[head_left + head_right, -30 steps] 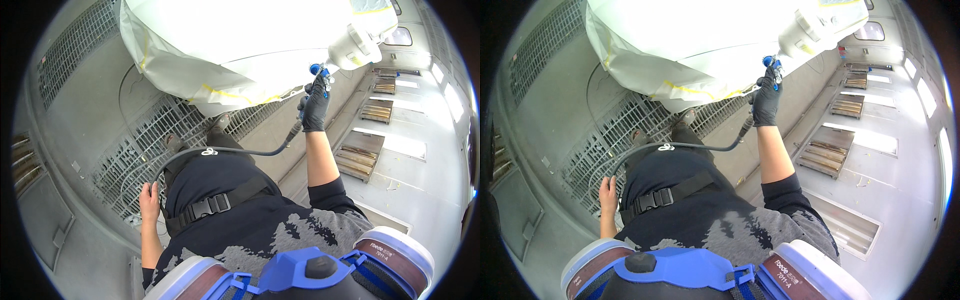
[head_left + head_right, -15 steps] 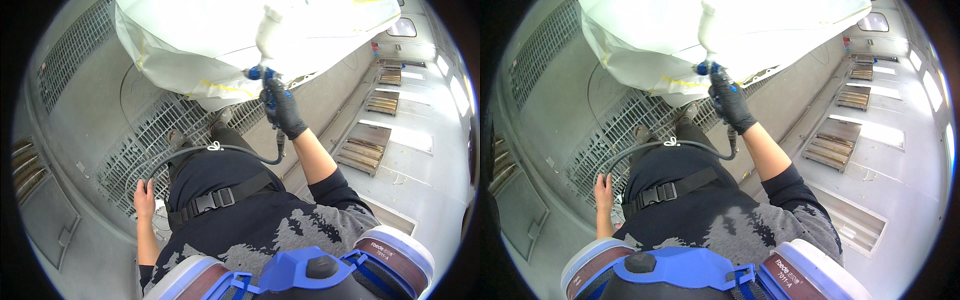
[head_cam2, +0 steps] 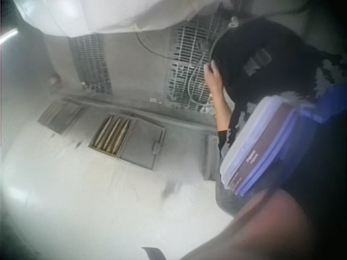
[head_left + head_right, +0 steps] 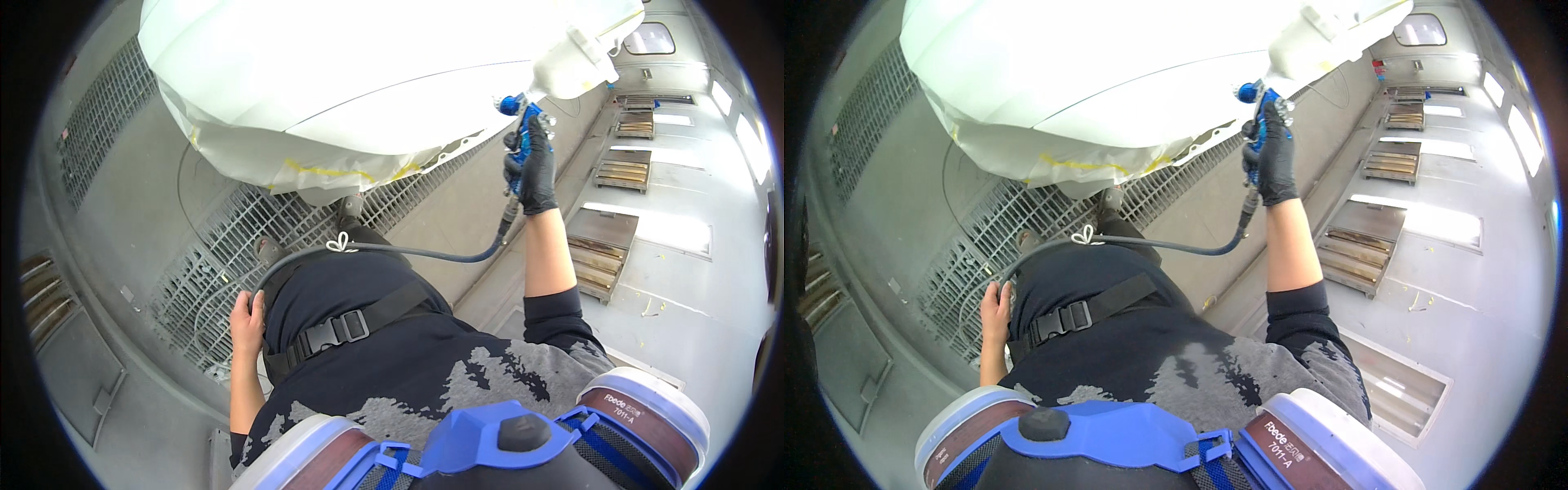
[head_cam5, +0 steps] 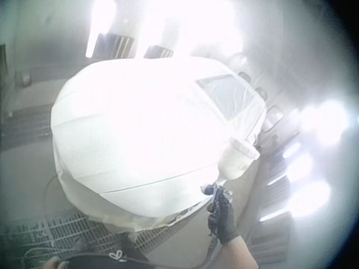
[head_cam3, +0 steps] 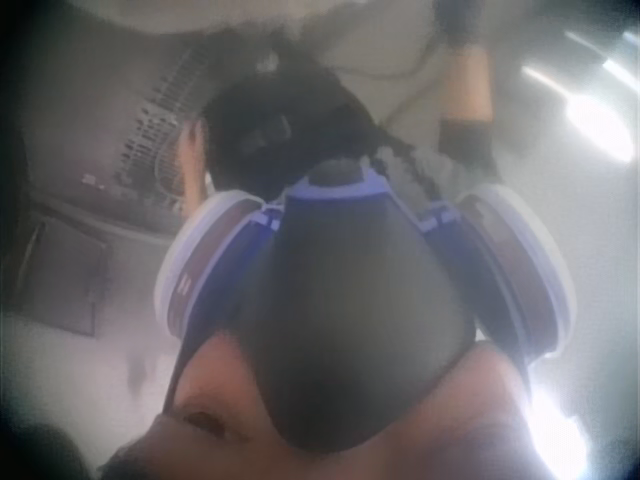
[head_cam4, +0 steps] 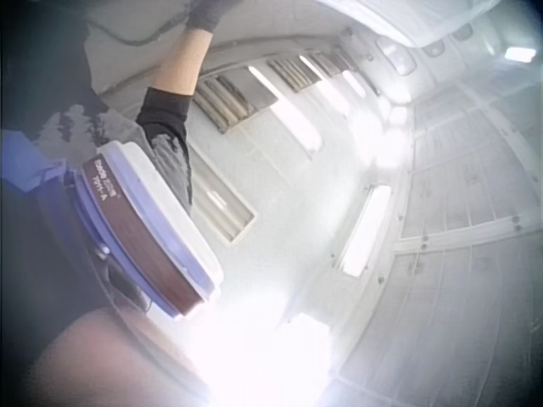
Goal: The person uses a spray gun to apply white paint to the hood and front fender of a car in a paint booth. The person moves the spray gun in smooth, overlapping passes across the surface.
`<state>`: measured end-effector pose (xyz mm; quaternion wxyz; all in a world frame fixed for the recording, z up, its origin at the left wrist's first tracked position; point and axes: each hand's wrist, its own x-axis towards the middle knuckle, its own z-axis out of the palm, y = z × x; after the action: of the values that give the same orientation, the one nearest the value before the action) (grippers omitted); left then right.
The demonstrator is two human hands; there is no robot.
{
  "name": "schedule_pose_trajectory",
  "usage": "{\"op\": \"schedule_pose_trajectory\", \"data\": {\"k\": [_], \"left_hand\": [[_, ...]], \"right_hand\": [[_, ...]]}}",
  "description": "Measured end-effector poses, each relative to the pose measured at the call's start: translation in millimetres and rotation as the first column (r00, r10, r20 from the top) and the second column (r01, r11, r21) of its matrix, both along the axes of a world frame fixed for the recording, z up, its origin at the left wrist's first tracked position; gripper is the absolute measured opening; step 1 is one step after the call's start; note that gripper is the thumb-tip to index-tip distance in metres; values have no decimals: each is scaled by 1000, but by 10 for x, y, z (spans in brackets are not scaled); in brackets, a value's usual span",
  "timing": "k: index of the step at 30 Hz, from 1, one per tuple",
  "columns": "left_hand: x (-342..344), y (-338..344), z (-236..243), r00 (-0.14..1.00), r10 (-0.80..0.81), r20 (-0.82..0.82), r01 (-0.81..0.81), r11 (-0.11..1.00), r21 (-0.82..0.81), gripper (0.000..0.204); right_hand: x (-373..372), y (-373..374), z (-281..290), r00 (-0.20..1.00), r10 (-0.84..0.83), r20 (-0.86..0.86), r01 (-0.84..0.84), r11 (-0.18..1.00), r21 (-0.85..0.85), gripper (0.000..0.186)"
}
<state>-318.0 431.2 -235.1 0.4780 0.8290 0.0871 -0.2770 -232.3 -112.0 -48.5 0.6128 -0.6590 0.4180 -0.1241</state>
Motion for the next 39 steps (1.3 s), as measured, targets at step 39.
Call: {"op": "schedule_pose_trajectory", "data": {"k": [39], "left_hand": [[653,-2785,1018,988,-154,-25,150,981,-121,26]], "right_hand": [[831,-4023,611,997,-56,56,68,972,-225,42]]}}
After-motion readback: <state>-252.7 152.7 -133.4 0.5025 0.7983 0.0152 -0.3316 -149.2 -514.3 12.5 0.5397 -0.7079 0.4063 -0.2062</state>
